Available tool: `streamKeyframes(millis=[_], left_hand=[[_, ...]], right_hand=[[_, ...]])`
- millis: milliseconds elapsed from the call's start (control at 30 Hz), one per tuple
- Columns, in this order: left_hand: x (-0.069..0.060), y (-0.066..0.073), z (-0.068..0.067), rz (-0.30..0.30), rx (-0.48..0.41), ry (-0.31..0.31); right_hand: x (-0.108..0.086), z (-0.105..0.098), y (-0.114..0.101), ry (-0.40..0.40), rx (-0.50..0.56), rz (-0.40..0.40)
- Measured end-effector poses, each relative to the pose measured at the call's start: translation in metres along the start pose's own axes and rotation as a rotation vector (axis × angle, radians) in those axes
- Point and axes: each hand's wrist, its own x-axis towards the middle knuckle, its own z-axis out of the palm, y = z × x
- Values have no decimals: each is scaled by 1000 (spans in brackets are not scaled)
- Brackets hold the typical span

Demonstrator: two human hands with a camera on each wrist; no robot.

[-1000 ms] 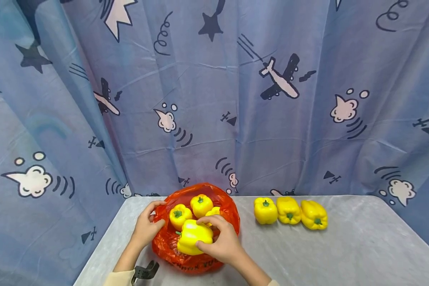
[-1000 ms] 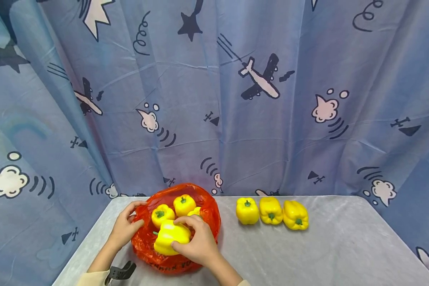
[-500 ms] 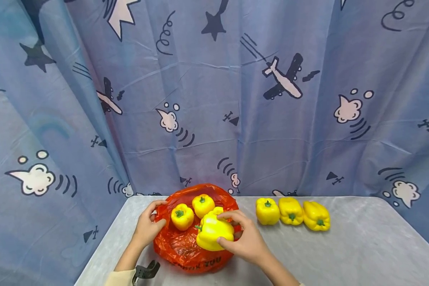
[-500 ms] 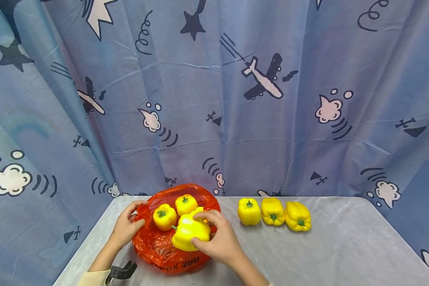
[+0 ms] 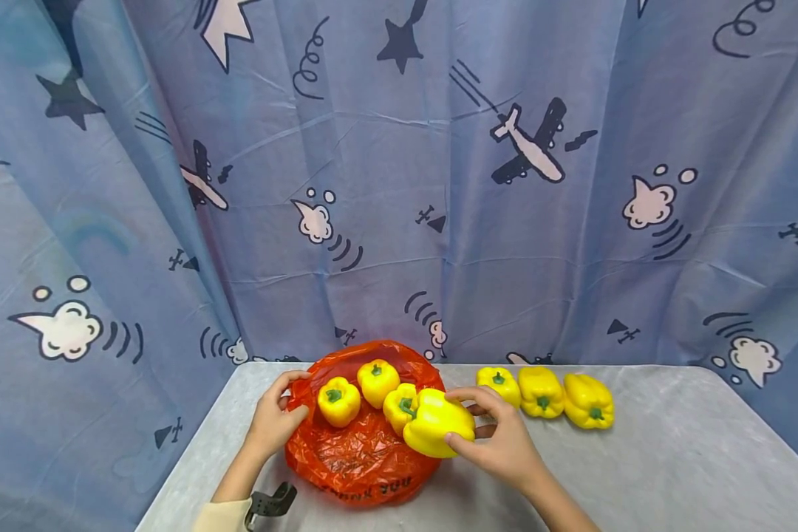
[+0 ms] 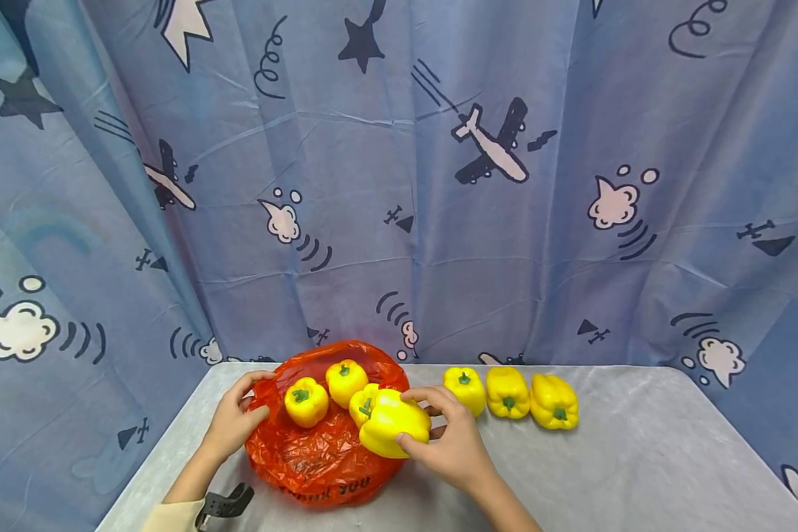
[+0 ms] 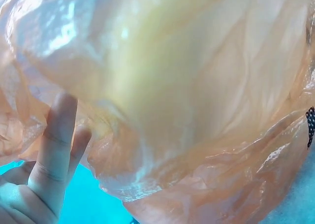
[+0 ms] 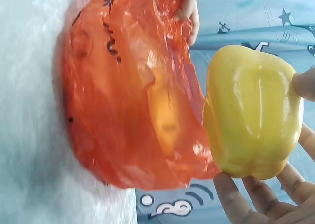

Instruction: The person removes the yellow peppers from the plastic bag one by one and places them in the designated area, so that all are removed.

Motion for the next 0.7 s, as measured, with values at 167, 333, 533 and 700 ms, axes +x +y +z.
streamKeyframes(millis=[167, 333, 533, 700], left_hand=[[-1, -3, -1, 14, -6, 1], [2, -14, -1, 12, -13, 2], [3, -15, 0, 13, -6, 5], [3, -15, -1, 5, 0, 10]], right_hand=[[-5, -11, 4, 25, -27, -4], [-11, -21, 16, 52, -38, -33], [-15, -33, 33, 42, -60, 15], [-15, -41, 46, 24, -91, 65]])
